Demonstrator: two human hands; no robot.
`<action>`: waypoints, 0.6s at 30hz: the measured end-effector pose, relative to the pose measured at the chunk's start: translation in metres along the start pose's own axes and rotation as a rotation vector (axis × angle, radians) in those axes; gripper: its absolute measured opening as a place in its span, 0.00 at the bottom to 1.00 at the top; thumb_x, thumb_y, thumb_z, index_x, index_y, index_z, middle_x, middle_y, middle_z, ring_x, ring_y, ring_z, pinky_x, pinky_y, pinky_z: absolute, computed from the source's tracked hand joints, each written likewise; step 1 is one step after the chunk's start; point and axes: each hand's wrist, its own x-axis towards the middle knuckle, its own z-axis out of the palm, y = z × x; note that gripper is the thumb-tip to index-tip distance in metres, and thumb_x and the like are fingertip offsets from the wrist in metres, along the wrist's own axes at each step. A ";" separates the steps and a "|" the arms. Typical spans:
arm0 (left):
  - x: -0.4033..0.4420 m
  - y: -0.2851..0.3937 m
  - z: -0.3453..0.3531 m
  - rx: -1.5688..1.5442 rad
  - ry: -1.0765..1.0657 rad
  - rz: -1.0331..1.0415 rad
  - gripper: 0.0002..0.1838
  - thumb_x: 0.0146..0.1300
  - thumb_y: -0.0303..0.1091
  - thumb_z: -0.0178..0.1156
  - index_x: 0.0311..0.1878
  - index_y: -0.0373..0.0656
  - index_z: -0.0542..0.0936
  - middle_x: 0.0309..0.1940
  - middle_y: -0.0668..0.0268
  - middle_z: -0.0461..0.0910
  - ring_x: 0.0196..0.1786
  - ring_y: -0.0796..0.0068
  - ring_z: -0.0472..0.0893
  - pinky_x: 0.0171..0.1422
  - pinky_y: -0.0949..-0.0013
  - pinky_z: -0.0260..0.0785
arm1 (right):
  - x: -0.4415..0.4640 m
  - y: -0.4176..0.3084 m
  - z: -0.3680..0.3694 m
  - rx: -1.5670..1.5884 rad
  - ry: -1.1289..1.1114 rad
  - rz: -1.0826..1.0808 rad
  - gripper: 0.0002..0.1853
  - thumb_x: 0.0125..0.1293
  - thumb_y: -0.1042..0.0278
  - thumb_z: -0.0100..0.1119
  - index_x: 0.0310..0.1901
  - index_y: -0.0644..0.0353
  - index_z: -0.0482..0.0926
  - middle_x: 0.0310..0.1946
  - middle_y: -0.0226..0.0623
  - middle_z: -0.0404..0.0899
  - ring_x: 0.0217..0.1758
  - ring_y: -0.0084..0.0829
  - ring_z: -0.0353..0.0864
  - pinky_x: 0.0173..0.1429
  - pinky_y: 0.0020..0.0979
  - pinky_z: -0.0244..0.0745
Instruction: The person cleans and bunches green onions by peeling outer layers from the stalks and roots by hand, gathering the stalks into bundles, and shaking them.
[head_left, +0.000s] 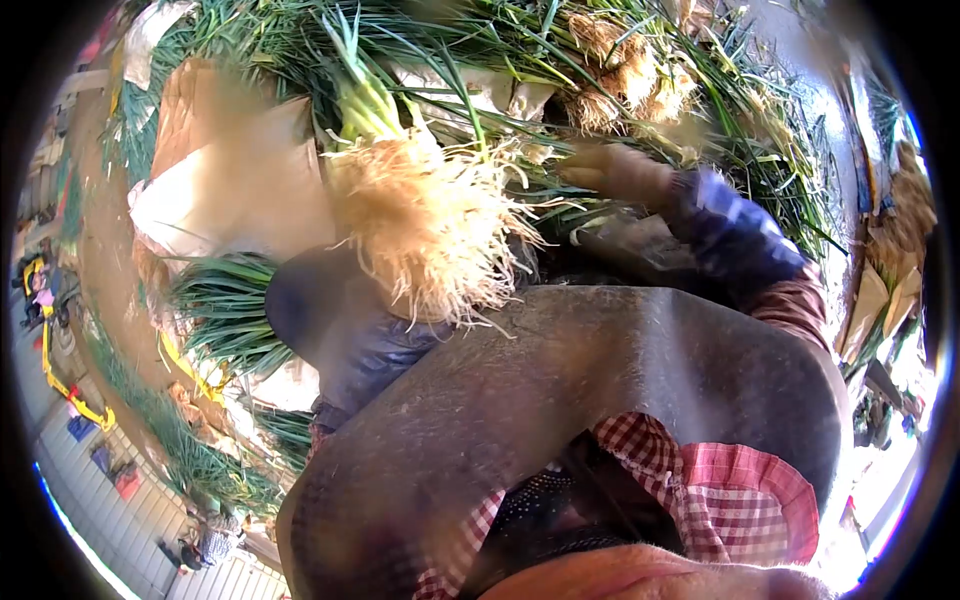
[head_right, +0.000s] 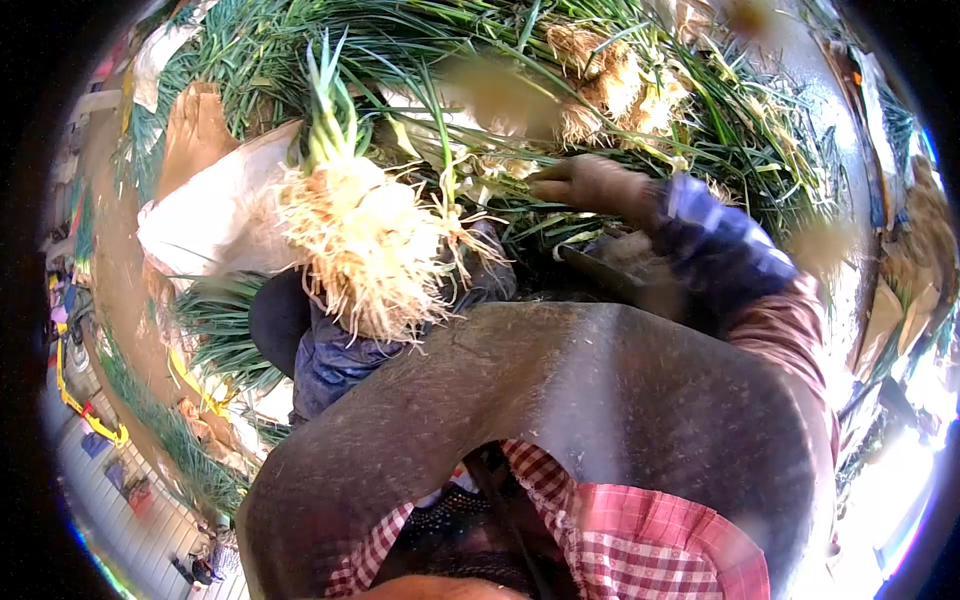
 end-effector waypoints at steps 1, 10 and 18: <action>-0.001 -0.001 0.001 0.002 -0.001 -0.001 0.25 0.61 0.42 0.50 0.58 0.38 0.65 0.51 0.57 0.72 0.53 0.61 0.73 0.61 0.58 0.65 | 0.018 -0.020 0.017 0.216 -0.056 -0.080 0.26 0.62 0.47 0.52 0.55 0.56 0.73 0.53 0.41 0.74 0.55 0.37 0.73 0.57 0.34 0.69; -0.001 -0.001 0.002 0.001 -0.051 0.034 0.25 0.62 0.44 0.50 0.58 0.40 0.65 0.51 0.57 0.72 0.53 0.61 0.72 0.62 0.58 0.64 | 0.085 -0.058 0.017 -0.024 0.380 -0.211 0.11 0.65 0.67 0.49 0.47 0.58 0.76 0.34 0.38 0.81 0.36 0.29 0.79 0.43 0.28 0.76; 0.005 -0.002 -0.008 0.020 -0.116 0.052 0.25 0.63 0.45 0.49 0.59 0.40 0.65 0.51 0.57 0.72 0.54 0.62 0.72 0.62 0.58 0.64 | 0.009 -0.089 -0.035 0.622 0.371 -0.470 0.20 0.69 0.54 0.44 0.43 0.64 0.77 0.31 0.40 0.81 0.30 0.29 0.81 0.38 0.29 0.77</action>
